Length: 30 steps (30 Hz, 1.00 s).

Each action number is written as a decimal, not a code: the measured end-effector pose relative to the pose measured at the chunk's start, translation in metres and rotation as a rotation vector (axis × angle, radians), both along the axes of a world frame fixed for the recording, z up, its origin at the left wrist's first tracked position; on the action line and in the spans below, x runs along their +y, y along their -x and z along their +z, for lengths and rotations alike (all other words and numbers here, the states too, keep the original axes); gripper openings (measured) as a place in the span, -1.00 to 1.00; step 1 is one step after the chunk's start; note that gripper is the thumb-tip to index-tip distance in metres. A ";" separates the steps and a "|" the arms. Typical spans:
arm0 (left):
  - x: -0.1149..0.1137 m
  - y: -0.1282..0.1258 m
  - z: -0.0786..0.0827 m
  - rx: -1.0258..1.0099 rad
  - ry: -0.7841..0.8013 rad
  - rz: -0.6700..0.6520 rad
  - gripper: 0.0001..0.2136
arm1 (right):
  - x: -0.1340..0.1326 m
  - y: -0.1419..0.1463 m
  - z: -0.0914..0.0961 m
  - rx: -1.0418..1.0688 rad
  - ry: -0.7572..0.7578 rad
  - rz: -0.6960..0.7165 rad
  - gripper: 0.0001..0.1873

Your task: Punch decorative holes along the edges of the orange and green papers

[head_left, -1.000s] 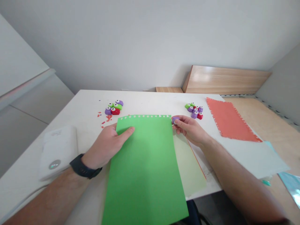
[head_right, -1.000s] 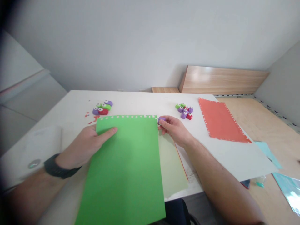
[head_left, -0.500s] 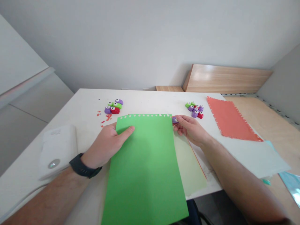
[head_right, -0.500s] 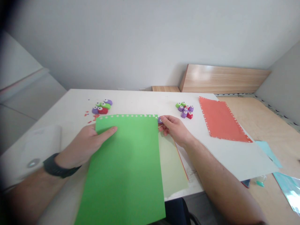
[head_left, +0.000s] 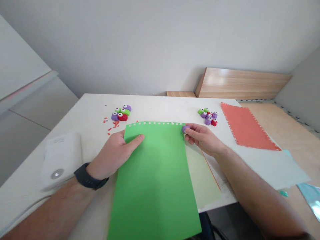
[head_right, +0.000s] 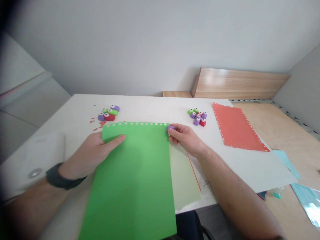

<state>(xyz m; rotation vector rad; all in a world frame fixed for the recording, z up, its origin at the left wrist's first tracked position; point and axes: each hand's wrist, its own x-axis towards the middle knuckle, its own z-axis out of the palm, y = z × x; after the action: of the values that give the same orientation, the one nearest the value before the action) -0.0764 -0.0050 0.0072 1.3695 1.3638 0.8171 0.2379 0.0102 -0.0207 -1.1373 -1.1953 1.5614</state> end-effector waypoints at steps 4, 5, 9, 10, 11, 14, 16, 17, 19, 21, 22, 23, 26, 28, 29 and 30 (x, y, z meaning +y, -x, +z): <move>0.000 0.000 0.000 0.006 -0.010 0.003 -0.51 | 0.000 -0.001 0.000 -0.023 -0.005 0.013 -0.58; 0.000 0.000 0.000 0.013 -0.013 0.003 -0.52 | 0.000 -0.001 0.000 -0.033 -0.002 0.000 -0.57; 0.000 0.000 0.000 0.029 -0.026 0.008 -0.53 | 0.000 -0.001 -0.001 -0.057 -0.007 -0.021 -0.56; 0.000 0.000 0.000 0.031 -0.026 0.011 -0.53 | 0.000 -0.001 -0.001 -0.058 -0.007 -0.014 -0.56; 0.000 -0.001 0.000 0.031 -0.026 0.012 -0.53 | 0.000 -0.001 -0.001 -0.057 -0.007 -0.008 -0.57; 0.000 -0.001 0.000 0.013 -0.009 0.008 -0.52 | -0.001 -0.001 -0.001 -0.054 -0.004 0.009 -0.59; 0.000 -0.002 0.001 -0.007 0.010 -0.002 -0.51 | -0.002 -0.001 0.000 -0.052 -0.001 0.018 -0.60; -0.001 -0.002 0.001 -0.013 0.017 -0.006 -0.51 | -0.002 0.000 0.000 -0.053 -0.001 0.023 -0.60; 0.000 -0.002 0.001 -0.016 0.019 -0.007 -0.51 | -0.002 0.000 0.000 -0.057 -0.008 0.026 -0.59; 0.000 -0.002 0.001 -0.016 0.016 -0.009 -0.51 | -0.002 0.000 0.001 -0.061 -0.016 0.022 -0.59; 0.000 -0.002 0.001 -0.019 0.018 -0.010 -0.50 | -0.002 0.000 0.001 -0.061 -0.016 0.020 -0.58; 0.000 -0.002 0.000 -0.024 0.018 -0.011 -0.50 | -0.002 0.001 0.002 -0.059 -0.013 0.018 -0.58; 0.000 -0.001 0.000 -0.026 0.017 -0.007 -0.48 | -0.003 0.001 0.003 -0.045 -0.001 0.009 -0.58; 0.000 -0.001 0.000 -0.015 0.006 -0.002 -0.48 | -0.003 0.001 0.003 -0.036 0.004 0.004 -0.60; 0.000 -0.001 0.000 -0.010 0.000 0.000 -0.48 | -0.003 0.001 0.003 -0.034 0.005 0.003 -0.61; -0.001 -0.001 0.001 -0.006 -0.006 0.004 -0.49 | -0.003 0.001 0.003 -0.034 0.007 0.005 -0.63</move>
<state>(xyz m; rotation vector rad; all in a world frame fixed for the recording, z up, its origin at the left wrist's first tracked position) -0.0751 -0.0056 0.0079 1.3691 1.3608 0.8279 0.2368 0.0069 -0.0173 -1.1703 -1.2172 1.5566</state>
